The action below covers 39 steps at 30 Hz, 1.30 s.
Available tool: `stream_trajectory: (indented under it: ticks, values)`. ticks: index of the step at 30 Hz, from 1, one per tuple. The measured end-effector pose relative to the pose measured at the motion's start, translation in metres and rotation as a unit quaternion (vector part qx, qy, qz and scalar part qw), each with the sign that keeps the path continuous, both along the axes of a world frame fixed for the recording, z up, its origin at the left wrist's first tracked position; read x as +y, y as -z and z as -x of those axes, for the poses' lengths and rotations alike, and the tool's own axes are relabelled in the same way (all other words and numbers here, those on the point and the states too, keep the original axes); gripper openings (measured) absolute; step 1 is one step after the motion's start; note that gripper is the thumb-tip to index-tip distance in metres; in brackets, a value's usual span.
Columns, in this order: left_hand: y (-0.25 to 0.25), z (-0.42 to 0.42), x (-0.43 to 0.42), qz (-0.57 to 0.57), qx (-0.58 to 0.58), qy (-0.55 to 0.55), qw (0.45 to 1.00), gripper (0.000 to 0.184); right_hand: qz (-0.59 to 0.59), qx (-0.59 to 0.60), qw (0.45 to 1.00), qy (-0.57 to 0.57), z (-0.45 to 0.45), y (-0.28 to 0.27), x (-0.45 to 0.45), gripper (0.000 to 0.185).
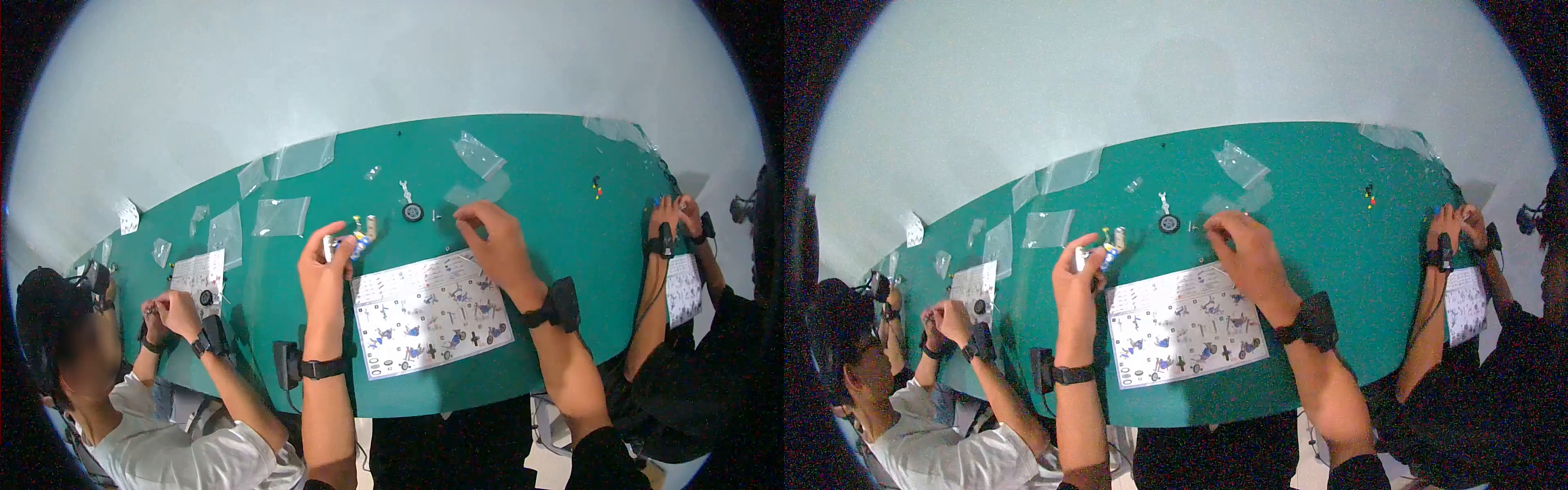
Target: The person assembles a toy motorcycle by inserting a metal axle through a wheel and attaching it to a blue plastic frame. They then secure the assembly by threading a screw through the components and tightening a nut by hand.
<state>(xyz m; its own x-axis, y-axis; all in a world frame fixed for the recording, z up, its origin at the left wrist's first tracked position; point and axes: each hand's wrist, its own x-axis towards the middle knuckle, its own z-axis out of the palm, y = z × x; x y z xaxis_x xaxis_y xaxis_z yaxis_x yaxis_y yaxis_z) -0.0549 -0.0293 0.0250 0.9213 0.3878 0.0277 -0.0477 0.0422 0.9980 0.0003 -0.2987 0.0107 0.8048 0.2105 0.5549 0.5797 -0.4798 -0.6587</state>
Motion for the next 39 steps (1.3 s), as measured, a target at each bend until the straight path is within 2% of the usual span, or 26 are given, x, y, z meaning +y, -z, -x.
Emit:
stream_trajectory:
  ticks: [3,6,7,10,13,18,22,25,28,31,34,39]
  values:
    - [-0.008,-0.020,0.017,0.031,-0.007,-0.041,0.999,0.025,-0.007,0.006,0.998,0.055,-0.017,0.018,-0.013,0.014]
    - [-0.016,-0.054,0.008,0.070,-0.153,-0.142,0.975,0.026,-0.013,0.017,0.998,0.056,-0.025,0.023,-0.012,0.015]
    - [-0.007,-0.068,0.010,0.023,-0.175,-0.161,0.971,0.025,-0.012,0.023,0.998,0.053,-0.026,0.024,-0.013,0.015]
    - [0.026,-0.094,0.013,-0.005,-0.145,-0.162,0.976,0.023,0.009,0.052,0.997,0.051,-0.030,0.024,-0.019,0.019]
    - [0.040,-0.103,0.015,-0.077,-0.108,-0.111,0.985,0.020,0.033,0.121,0.992,0.032,-0.033,0.012,-0.024,0.023]
    - [0.030,-0.114,0.006,-0.133,-0.038,-0.016,0.990,0.016,0.080,0.058,0.995,-0.028,-0.041,0.005,-0.003,0.026]
    - [0.027,-0.112,0.000,-0.228,-0.008,0.042,0.973,0.020,0.147,0.005,0.986,-0.082,-0.058,0.011,0.006,0.025]
    - [0.021,-0.108,-0.003,-0.251,0.008,0.057,0.966,0.021,0.116,0.033,0.987,-0.109,-0.075,0.023,0.011,0.020]
    - [0.016,-0.105,-0.003,-0.278,0.022,0.061,0.958,0.022,0.078,0.061,0.989,-0.106,-0.077,0.026,0.015,0.013]
    - [0.020,-0.106,0.000,-0.293,0.025,0.070,0.953,0.022,0.112,0.057,0.991,-0.051,-0.075,0.020,0.021,0.011]
    - [0.027,-0.107,0.002,-0.281,-0.005,0.074,0.957,0.022,0.088,0.061,0.994,-0.012,-0.079,0.020,0.025,0.012]
    - [0.035,-0.109,0.007,-0.344,-0.056,0.055,0.936,0.021,0.063,0.069,0.995,-0.022,-0.078,0.021,0.024,0.012]
